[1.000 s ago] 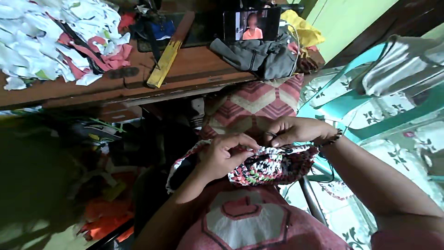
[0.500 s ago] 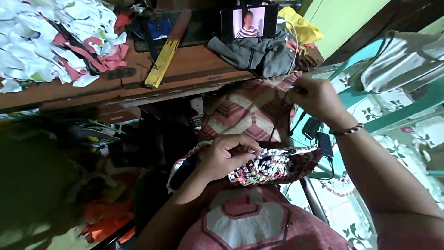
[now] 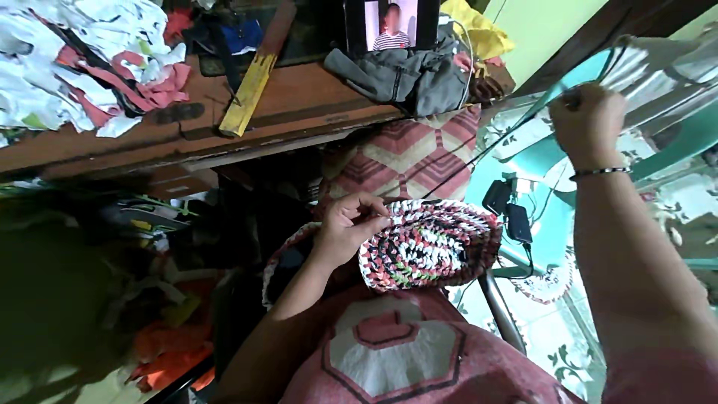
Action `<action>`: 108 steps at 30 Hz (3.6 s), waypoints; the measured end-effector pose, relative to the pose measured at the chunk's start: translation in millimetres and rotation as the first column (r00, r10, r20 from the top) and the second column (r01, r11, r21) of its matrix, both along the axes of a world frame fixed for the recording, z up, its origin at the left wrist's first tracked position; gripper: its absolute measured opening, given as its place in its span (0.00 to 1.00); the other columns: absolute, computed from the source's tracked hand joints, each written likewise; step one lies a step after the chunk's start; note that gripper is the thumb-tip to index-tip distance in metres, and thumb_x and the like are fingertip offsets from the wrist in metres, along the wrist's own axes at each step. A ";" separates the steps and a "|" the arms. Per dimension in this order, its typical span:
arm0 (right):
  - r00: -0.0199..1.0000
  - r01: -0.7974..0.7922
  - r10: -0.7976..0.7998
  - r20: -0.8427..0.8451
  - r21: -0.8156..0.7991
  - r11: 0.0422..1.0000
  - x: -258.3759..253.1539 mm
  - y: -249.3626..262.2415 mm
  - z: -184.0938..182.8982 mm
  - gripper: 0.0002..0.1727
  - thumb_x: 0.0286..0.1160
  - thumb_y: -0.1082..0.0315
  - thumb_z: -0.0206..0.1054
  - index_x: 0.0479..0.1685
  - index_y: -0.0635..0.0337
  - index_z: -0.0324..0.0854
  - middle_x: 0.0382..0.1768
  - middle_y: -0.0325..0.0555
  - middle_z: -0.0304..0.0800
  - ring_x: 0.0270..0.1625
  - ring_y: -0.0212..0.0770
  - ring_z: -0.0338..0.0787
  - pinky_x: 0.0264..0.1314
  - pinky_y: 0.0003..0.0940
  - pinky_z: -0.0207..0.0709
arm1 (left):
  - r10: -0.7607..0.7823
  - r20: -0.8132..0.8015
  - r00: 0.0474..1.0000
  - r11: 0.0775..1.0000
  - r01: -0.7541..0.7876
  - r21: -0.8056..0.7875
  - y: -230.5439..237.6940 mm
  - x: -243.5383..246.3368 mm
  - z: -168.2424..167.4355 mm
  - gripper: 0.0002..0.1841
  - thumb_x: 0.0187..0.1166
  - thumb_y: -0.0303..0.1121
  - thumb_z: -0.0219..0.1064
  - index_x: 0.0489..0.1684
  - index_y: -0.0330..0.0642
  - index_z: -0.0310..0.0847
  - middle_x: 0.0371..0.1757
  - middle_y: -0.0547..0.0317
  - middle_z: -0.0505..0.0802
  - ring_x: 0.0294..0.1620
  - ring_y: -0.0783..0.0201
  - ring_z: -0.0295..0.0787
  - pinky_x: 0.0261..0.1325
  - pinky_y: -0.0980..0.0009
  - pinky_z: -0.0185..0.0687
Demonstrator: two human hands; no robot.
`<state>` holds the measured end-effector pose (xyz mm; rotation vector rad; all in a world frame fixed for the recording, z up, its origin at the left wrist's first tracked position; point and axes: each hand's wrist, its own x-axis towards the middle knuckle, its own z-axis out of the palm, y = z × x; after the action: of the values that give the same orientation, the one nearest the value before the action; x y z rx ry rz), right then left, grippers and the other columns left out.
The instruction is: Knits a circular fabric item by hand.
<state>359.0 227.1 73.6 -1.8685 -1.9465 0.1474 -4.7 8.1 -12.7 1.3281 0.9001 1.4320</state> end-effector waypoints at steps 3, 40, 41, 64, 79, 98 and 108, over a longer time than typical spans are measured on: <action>0.947 -0.300 0.283 -0.154 -0.105 0.948 -42.9 -18.5 -4.1 0.21 0.81 0.60 0.69 0.61 0.71 0.82 0.47 0.68 0.88 0.46 0.64 0.87 0.54 0.69 0.77 | 0.029 0.002 1.000 0.998 -0.029 -0.064 1.0 -0.9 -2.0 0.10 0.69 0.18 0.75 0.44 0.39 0.88 0.40 0.59 0.93 0.36 0.70 0.89 0.42 0.72 0.90; 0.412 -0.849 0.532 -0.740 -0.100 0.518 -96.7 -92.1 -23.3 0.06 0.63 0.67 0.79 0.33 0.56 0.89 0.23 0.29 0.87 0.22 0.20 0.80 0.24 0.16 0.74 | 0.166 -0.347 0.923 0.984 -0.133 0.117 44.0 14.6 48.9 0.09 0.69 0.20 0.76 0.46 0.37 0.91 0.42 0.59 0.96 0.39 0.72 0.92 0.44 0.76 0.90; 0.431 -0.850 0.548 -0.717 -0.117 0.514 -98.2 -90.7 -20.4 0.08 0.61 0.66 0.81 0.36 0.57 0.90 0.24 0.30 0.88 0.23 0.20 0.81 0.25 0.16 0.76 | 0.170 -0.349 0.921 0.984 -0.139 0.113 41.1 17.0 46.9 0.09 0.70 0.20 0.76 0.45 0.37 0.91 0.42 0.60 0.96 0.39 0.72 0.92 0.44 0.76 0.90; 0.404 -0.868 0.528 -0.747 -0.132 0.478 -126.2 -85.4 -27.2 0.06 0.68 0.71 0.77 0.40 0.62 0.90 0.29 0.37 0.92 0.27 0.24 0.86 0.30 0.20 0.81 | 0.153 -0.457 0.876 0.985 -0.174 -0.004 26.7 20.8 32.0 0.10 0.81 0.30 0.70 0.56 0.39 0.85 0.50 0.58 0.89 0.46 0.71 0.87 0.50 0.74 0.86; 0.326 -0.886 0.445 -0.834 -0.106 0.452 -108.4 -53.1 -58.4 0.15 0.90 0.68 0.53 0.55 0.60 0.87 0.44 0.37 0.94 0.39 0.23 0.88 0.43 0.20 0.83 | 0.151 -0.302 0.941 0.989 -0.144 0.043 26.6 25.0 24.5 0.12 0.70 0.22 0.78 0.48 0.38 0.86 0.44 0.60 0.94 0.43 0.69 0.92 0.48 0.71 0.91; 0.261 -0.927 0.635 -0.727 -0.006 0.374 -104.6 -67.6 -62.8 0.13 0.82 0.78 0.58 0.47 0.64 0.90 0.43 0.37 0.95 0.45 0.22 0.91 0.53 0.21 0.86 | 0.193 -0.203 0.960 0.981 -0.191 0.029 28.0 31.8 14.7 0.06 0.73 0.22 0.75 0.43 0.39 0.90 0.42 0.60 0.95 0.41 0.68 0.91 0.43 0.72 0.89; 0.227 -0.933 0.608 -0.761 0.008 0.359 -104.6 -74.1 -66.3 0.14 0.82 0.78 0.56 0.47 0.66 0.90 0.45 0.39 0.94 0.47 0.25 0.90 0.56 0.23 0.85 | 0.167 -0.198 0.966 0.985 -0.157 0.065 28.6 32.9 15.7 0.08 0.74 0.22 0.74 0.47 0.38 0.89 0.45 0.60 0.94 0.43 0.68 0.92 0.47 0.70 0.91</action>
<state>254.4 153.0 7.3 -0.4818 -2.1700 1.5228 28.2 36.7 3.0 1.4856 1.1363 1.4685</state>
